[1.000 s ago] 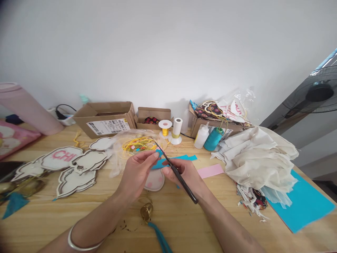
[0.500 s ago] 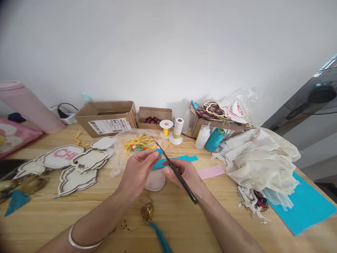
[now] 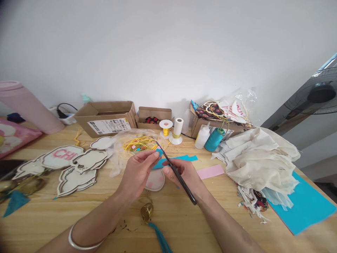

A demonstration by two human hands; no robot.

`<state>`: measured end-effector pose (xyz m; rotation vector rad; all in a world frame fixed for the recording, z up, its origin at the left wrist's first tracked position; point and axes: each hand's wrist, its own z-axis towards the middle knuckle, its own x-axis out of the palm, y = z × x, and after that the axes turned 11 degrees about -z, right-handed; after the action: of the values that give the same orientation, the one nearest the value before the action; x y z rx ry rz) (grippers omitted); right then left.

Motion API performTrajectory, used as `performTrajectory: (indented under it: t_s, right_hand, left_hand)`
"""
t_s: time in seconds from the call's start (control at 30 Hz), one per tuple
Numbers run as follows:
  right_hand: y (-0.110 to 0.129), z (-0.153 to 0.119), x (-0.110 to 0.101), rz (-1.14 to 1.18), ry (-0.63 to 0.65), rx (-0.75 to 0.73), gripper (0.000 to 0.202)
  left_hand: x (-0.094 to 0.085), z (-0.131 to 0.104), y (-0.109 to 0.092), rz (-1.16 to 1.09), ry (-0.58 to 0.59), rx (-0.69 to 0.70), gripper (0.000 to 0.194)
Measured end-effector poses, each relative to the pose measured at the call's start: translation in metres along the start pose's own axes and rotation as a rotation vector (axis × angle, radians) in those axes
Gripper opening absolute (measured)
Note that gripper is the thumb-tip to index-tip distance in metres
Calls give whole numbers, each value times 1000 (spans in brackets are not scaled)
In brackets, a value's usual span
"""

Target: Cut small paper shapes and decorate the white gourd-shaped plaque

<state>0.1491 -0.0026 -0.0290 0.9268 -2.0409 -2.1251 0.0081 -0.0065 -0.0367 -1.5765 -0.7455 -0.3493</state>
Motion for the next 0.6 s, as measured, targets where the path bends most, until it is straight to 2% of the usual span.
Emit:
performTrajectory:
  t_s: [0.27, 0.6]
  right_hand:
    - [1, 0, -2, -44, -18, 22, 62]
    - [1, -1, -12, -104, 23, 22, 58]
  left_hand:
    - [1, 0, 0, 3, 9, -9, 9]
    - [7, -5, -8, 44, 70, -19, 5]
